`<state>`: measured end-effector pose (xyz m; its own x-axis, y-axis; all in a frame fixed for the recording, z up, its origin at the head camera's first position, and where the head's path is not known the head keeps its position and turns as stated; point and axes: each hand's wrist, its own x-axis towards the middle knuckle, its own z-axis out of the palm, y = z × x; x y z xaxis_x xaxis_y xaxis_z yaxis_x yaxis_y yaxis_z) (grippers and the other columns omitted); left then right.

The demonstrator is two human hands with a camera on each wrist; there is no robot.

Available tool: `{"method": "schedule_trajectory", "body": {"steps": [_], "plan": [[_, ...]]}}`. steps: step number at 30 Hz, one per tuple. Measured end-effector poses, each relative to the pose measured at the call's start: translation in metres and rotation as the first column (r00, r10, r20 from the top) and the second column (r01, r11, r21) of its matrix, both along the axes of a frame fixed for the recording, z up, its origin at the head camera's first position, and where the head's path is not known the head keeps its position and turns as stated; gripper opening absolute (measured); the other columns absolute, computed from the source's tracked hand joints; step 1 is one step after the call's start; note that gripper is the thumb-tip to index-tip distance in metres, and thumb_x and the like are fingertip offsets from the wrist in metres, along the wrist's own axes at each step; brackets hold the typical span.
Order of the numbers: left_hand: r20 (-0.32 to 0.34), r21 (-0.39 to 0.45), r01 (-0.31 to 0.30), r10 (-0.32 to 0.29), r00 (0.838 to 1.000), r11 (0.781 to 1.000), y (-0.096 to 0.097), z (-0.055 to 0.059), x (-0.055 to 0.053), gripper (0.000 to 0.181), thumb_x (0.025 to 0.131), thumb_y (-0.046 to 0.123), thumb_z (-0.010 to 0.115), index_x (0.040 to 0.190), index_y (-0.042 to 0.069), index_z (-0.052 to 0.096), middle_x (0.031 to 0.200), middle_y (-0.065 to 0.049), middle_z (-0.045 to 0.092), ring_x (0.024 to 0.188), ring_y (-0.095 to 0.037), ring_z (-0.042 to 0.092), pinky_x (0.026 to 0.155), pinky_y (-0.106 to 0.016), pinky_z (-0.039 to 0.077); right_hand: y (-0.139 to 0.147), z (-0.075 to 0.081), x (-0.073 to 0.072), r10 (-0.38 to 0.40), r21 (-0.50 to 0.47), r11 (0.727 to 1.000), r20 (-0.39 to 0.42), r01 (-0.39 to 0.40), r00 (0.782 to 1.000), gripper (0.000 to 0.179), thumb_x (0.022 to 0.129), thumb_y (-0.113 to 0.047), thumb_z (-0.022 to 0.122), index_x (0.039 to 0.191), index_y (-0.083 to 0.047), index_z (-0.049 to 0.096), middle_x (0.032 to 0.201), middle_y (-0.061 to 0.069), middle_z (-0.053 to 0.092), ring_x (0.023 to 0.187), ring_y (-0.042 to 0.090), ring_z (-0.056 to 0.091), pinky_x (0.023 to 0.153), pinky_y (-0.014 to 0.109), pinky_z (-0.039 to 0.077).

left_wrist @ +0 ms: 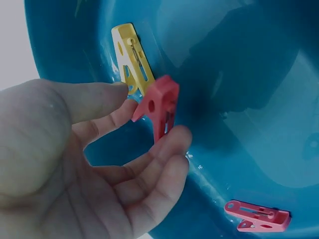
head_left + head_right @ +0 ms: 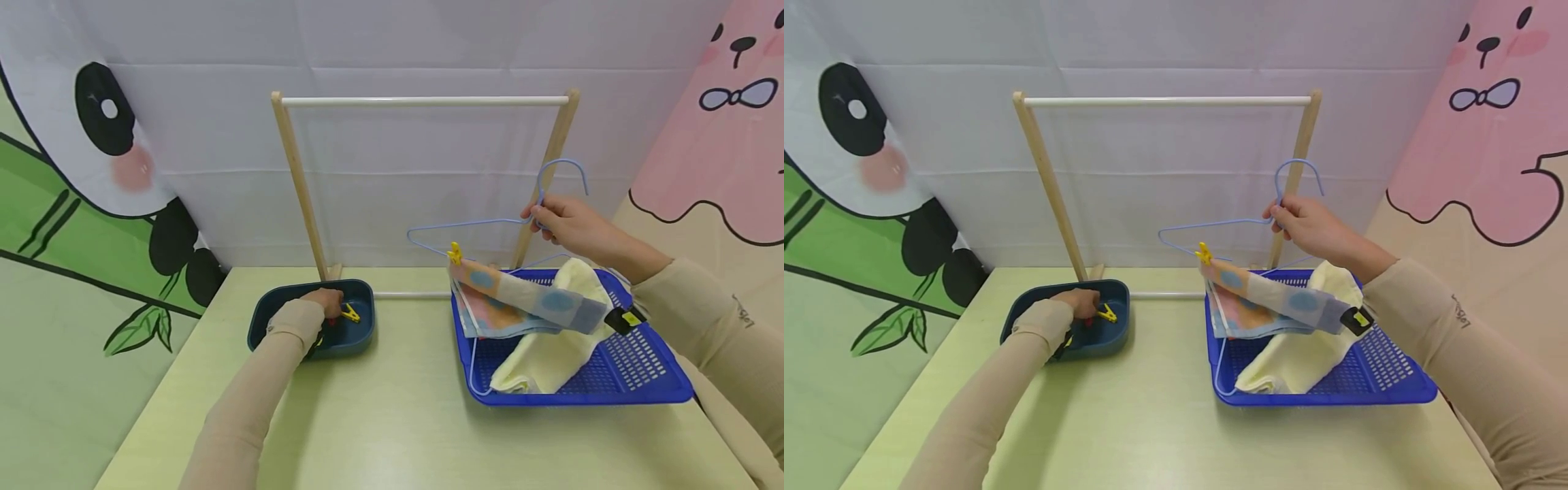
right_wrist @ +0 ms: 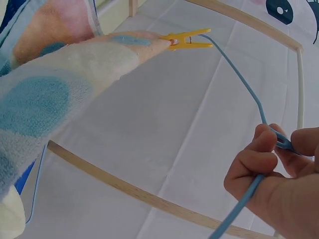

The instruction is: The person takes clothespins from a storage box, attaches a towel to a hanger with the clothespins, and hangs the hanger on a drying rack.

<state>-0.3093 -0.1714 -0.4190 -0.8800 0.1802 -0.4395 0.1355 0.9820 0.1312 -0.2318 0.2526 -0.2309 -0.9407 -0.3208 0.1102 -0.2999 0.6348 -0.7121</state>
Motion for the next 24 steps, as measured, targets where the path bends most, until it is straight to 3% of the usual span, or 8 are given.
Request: {"method": "schedule_trajectory", "body": {"steps": [4, 9, 14, 20, 24], "plan": [[-0.021, 0.0, -0.002, 0.002, 1.0, 1.0, -0.001, 0.001, 0.001, 0.015, 0.091, 0.01, 0.054, 0.106, 0.007, 0.056, 0.096, -0.01, 0.058, 0.084, -0.025, 0.054, 0.076, -0.038, 0.044, -0.001, 0.0, 0.0, 0.005, 0.008, 1.0, 0.009, -0.005, 1.0, 0.039, 0.105, -0.024, 0.029, 0.118, 0.004, 0.053, 0.092, 0.01, 0.051, 0.075, 0.022, 0.044, 0.061, 0.028, 0.037], [-0.054, 0.009, -0.006, 0.007, 0.999, 1.0, -0.003, -0.006, -0.003, 0.009, 0.09, 0.007, 0.059, 0.098, 0.008, 0.055, 0.089, -0.009, 0.058, 0.082, -0.025, 0.057, 0.074, -0.038, 0.047, -0.003, -0.001, 0.001, 0.007, 0.019, 1.0, 0.027, -0.008, 1.0, 0.039, 0.105, -0.025, 0.029, 0.119, 0.004, 0.052, 0.094, 0.011, 0.051, 0.077, 0.022, 0.044, 0.062, 0.028, 0.037], [-0.057, 0.032, -0.06, 0.062, 0.996, 0.998, -0.003, -0.011, -0.004, 0.009, 0.091, 0.006, 0.059, 0.098, 0.009, 0.055, 0.091, -0.009, 0.057, 0.08, -0.025, 0.056, 0.072, -0.038, 0.047, -0.005, -0.001, 0.003, 0.019, 0.02, 1.0, 0.023, -0.019, 1.0, 0.037, 0.105, -0.023, 0.029, 0.119, 0.004, 0.052, 0.093, 0.01, 0.051, 0.076, 0.021, 0.044, 0.061, 0.027, 0.038], [-0.045, 0.046, -0.086, 0.088, 0.995, 0.995, -0.005, -0.009, -0.003, 0.021, 0.094, 0.005, 0.052, 0.115, 0.005, 0.054, 0.106, -0.016, 0.058, 0.09, -0.029, 0.057, 0.076, -0.04, 0.047, -0.007, -0.001, 0.004, 0.041, 0.004, 0.999, 0.029, -0.041, 0.999, 0.038, 0.105, -0.022, 0.028, 0.121, 0.005, 0.049, 0.094, 0.01, 0.05, 0.076, 0.021, 0.044, 0.061, 0.027, 0.038], [-0.027, 0.071, -0.113, 0.116, 0.993, 0.991, -0.007, -0.006, -0.001, 0.042, 0.096, 0.005, 0.05, 0.137, 0.002, 0.04, 0.129, -0.025, 0.049, 0.11, -0.036, 0.054, 0.086, -0.045, 0.045, -0.008, -0.001, 0.004, 0.022, -0.019, 1.0, 0.054, -0.021, 0.998, 0.037, 0.105, -0.023, 0.029, 0.121, 0.004, 0.048, 0.095, 0.01, 0.05, 0.078, 0.022, 0.044, 0.063, 0.027, 0.039]]}}
